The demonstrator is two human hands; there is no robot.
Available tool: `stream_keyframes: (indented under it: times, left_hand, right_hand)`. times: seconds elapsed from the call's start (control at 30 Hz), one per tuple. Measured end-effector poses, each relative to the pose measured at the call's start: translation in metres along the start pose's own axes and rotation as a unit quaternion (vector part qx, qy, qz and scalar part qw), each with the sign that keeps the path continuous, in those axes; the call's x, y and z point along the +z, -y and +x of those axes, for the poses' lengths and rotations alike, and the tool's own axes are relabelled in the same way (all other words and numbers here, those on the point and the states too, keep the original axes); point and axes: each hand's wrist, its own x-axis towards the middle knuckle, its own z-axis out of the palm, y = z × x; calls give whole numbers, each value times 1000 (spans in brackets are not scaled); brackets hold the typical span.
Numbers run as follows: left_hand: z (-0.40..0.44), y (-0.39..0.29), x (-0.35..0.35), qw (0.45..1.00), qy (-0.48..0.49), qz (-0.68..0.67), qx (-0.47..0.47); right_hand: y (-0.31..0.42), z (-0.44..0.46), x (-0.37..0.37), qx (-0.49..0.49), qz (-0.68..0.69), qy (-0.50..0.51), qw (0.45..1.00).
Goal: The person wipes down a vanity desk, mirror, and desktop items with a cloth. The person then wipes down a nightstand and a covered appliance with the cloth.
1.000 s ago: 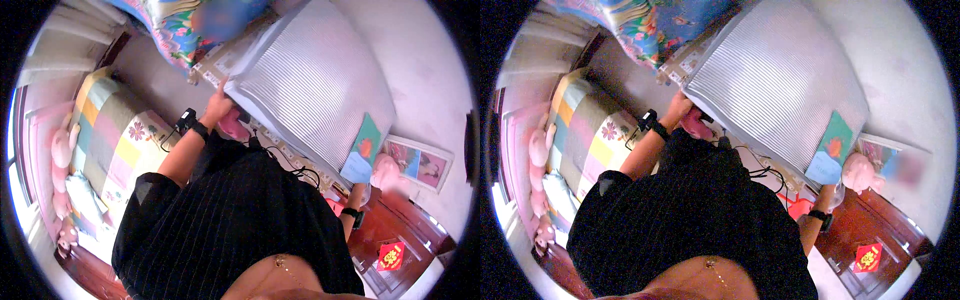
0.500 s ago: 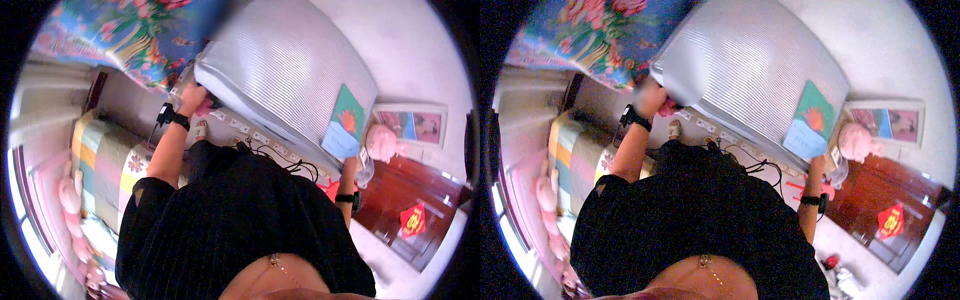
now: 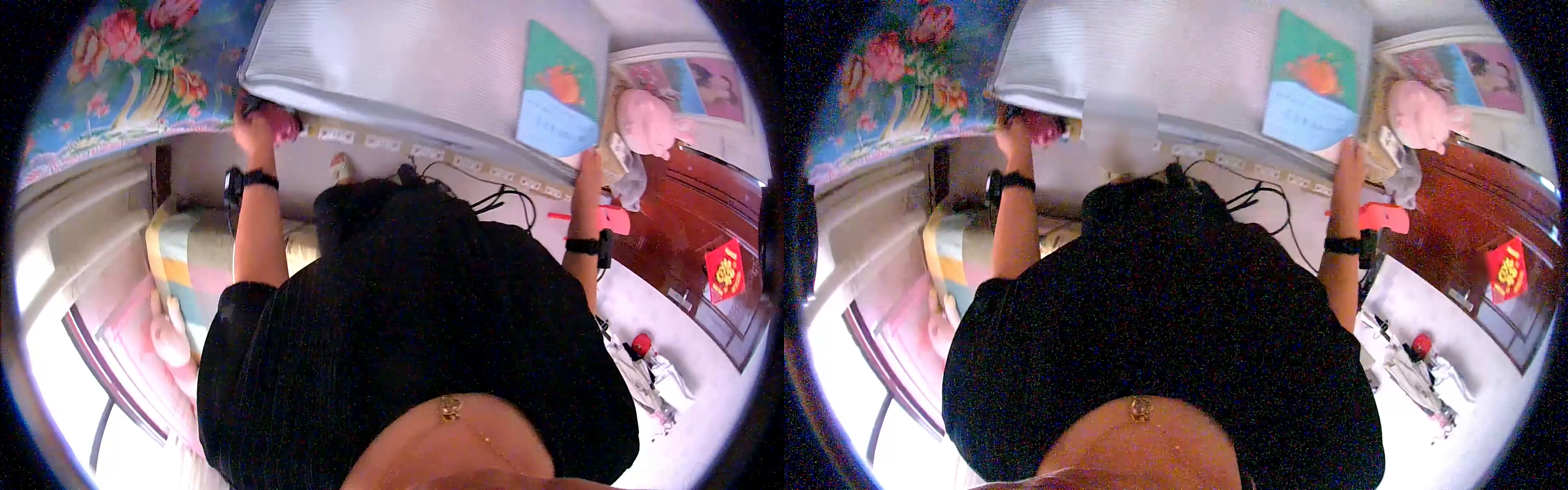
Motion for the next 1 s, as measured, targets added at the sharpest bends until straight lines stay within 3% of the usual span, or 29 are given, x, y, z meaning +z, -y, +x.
stream_keyframes:
  times: [0.03,0.1,0.2,0.27,0.33,0.37,0.4,0.53,0.63,0.7,0.8,0.9,0.97,1.0]
  left_hand:
    - [20,54,22,986,-43,144,70]
    - [13,104,61,980,39,190,41]
    - [-74,60,88,946,-25,263,186]
    - [-109,64,106,953,32,237,184]
    - [-149,88,130,924,123,235,274]
    - [-179,48,124,892,182,259,323]
    - [-207,35,136,898,209,248,296]
    - [-282,17,192,844,291,282,352]
    - [-327,9,224,805,344,266,404]
    - [-370,-2,260,825,347,304,326]
    - [-409,-2,284,775,393,299,395]
    - [-435,-16,293,789,456,100,399]
    - [-443,-13,318,714,570,93,396]
    - [-452,-24,325,701,576,86,411]
  right_hand:
    - [-7,2,0,-11,-13,-2,1000]
    - [-25,15,-6,-36,-40,-15,998]
    - [-9,6,-2,-48,-34,-20,998]
    - [5,-4,0,-26,-28,-33,999]
    - [-10,5,2,-20,12,-23,999]
    - [-17,11,4,-20,42,-19,999]
    - [-22,15,5,-21,70,-16,997]
    - [-3,-5,2,29,272,34,961]
    - [-13,-18,-18,-79,125,93,985]
    - [-49,-8,-27,85,380,85,917]
    - [-67,-29,-43,95,300,65,947]
    - [-107,-54,-55,131,262,94,952]
    - [-141,-66,-52,155,275,113,942]
    - [-148,-74,-49,183,250,136,941]
